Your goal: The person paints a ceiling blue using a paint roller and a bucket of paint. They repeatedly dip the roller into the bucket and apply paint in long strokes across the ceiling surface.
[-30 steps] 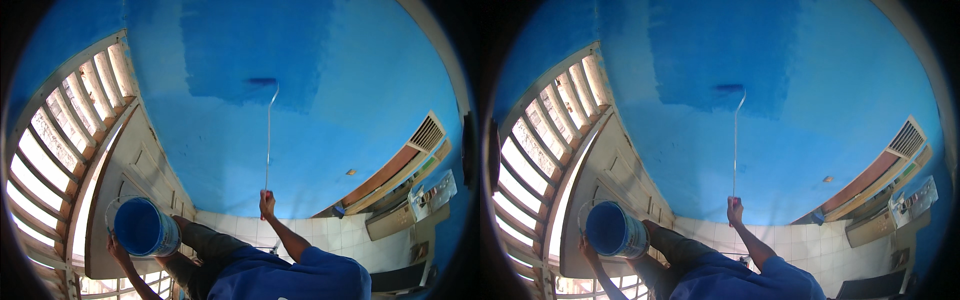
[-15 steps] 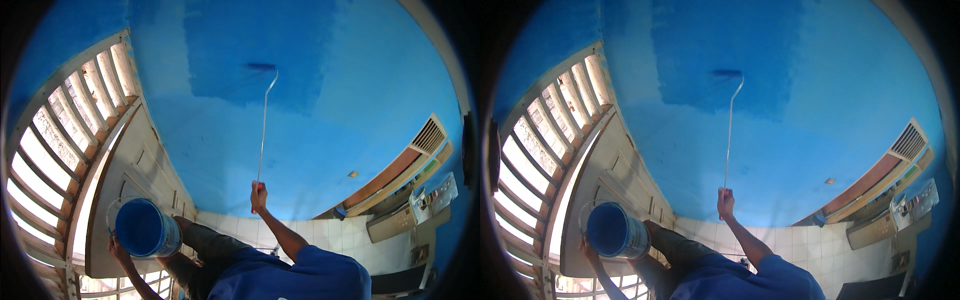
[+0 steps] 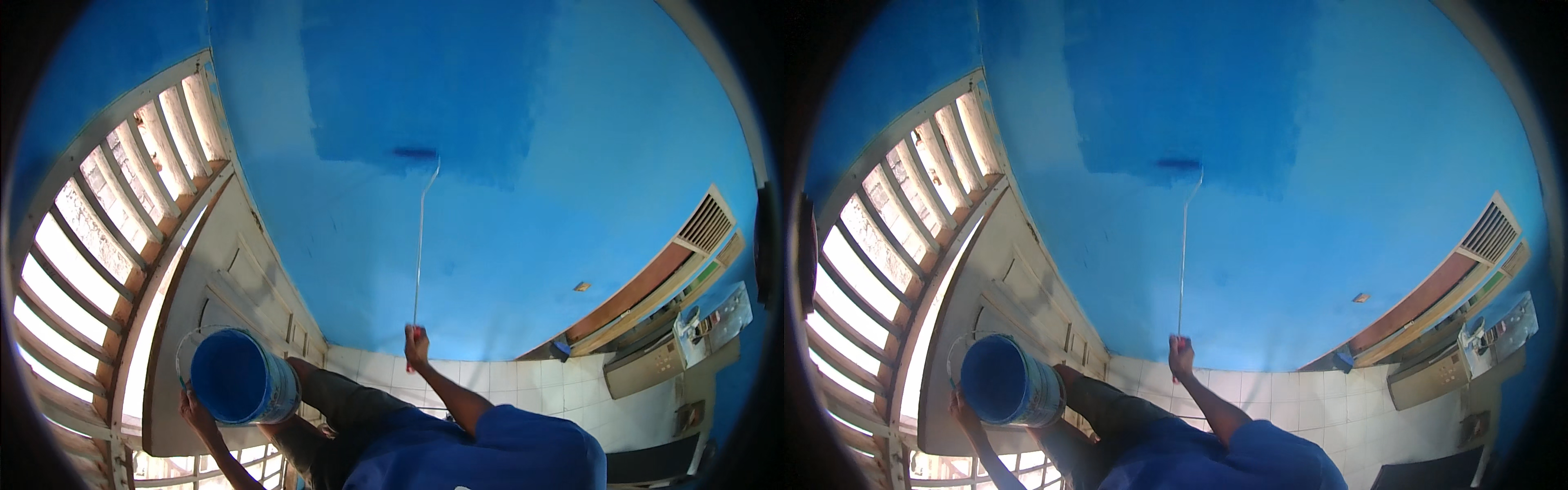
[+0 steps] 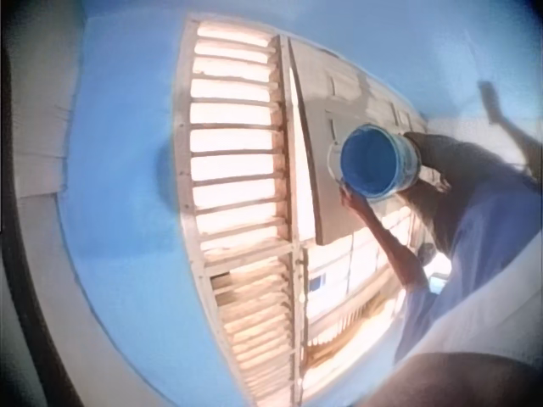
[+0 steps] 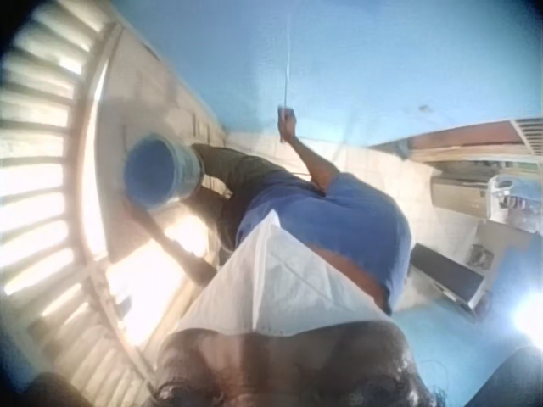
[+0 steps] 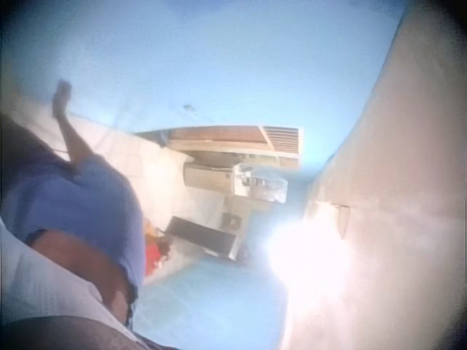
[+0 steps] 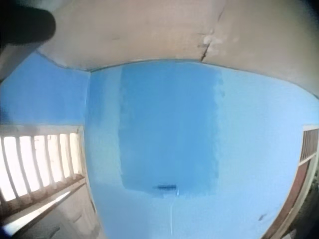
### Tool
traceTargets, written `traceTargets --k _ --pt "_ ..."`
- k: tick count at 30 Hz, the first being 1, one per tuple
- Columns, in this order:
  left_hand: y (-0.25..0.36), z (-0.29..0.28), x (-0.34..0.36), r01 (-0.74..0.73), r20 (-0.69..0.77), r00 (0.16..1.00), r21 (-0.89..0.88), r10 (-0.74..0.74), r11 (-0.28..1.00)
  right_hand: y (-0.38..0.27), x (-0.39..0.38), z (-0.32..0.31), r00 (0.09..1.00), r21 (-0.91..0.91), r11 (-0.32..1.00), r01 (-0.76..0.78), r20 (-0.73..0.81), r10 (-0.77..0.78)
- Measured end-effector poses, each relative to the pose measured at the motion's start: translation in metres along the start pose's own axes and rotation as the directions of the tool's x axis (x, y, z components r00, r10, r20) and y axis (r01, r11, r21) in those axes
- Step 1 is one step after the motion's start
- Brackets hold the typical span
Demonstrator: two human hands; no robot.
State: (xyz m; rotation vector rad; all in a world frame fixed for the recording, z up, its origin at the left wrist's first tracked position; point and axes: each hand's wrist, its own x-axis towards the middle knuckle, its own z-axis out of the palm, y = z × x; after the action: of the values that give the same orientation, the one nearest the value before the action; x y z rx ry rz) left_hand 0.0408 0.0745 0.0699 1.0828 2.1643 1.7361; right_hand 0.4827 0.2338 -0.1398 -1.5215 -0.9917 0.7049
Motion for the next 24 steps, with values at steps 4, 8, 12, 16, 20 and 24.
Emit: traceTargets --k 4,8,12,16,20,24 --pt "0.011 -0.001 -0.003 -0.012 -0.007 1.0 0.102 0.012 0.995 0.029 -0.045 -0.048 0.993 -0.216 0.97 -0.116 -0.025 0.113" --pt "0.018 0.005 -0.005 0.019 -0.039 0.999 -0.026 -0.02 0.999 0.024 -0.063 -0.103 0.998 -0.42 0.907 -0.006 0.058 0.033" --pt "0.026 0.005 -0.007 0.035 -0.007 0.999 -0.056 -0.035 0.998 -0.023 -0.057 -0.136 0.962 -0.488 0.871 0.049 0.258 0.091" --pt "0.014 0.003 -0.005 0.031 -0.014 0.999 -0.003 -0.031 1.0 -0.06 -0.024 -0.146 0.904 -0.444 0.875 0.191 0.427 0.019" --pt "0.021 0.001 -0.007 0.023 -0.05 0.998 0.019 -0.022 1.0 -0.106 0.013 -0.157 0.899 -0.543 0.76 0.356 0.421 -0.121" --pt "0.022 -0.002 -0.006 0.025 -0.025 0.999 0.034 -0.024 0.999 -0.152 0.052 -0.177 0.771 -0.461 0.686 0.563 0.592 -0.235"
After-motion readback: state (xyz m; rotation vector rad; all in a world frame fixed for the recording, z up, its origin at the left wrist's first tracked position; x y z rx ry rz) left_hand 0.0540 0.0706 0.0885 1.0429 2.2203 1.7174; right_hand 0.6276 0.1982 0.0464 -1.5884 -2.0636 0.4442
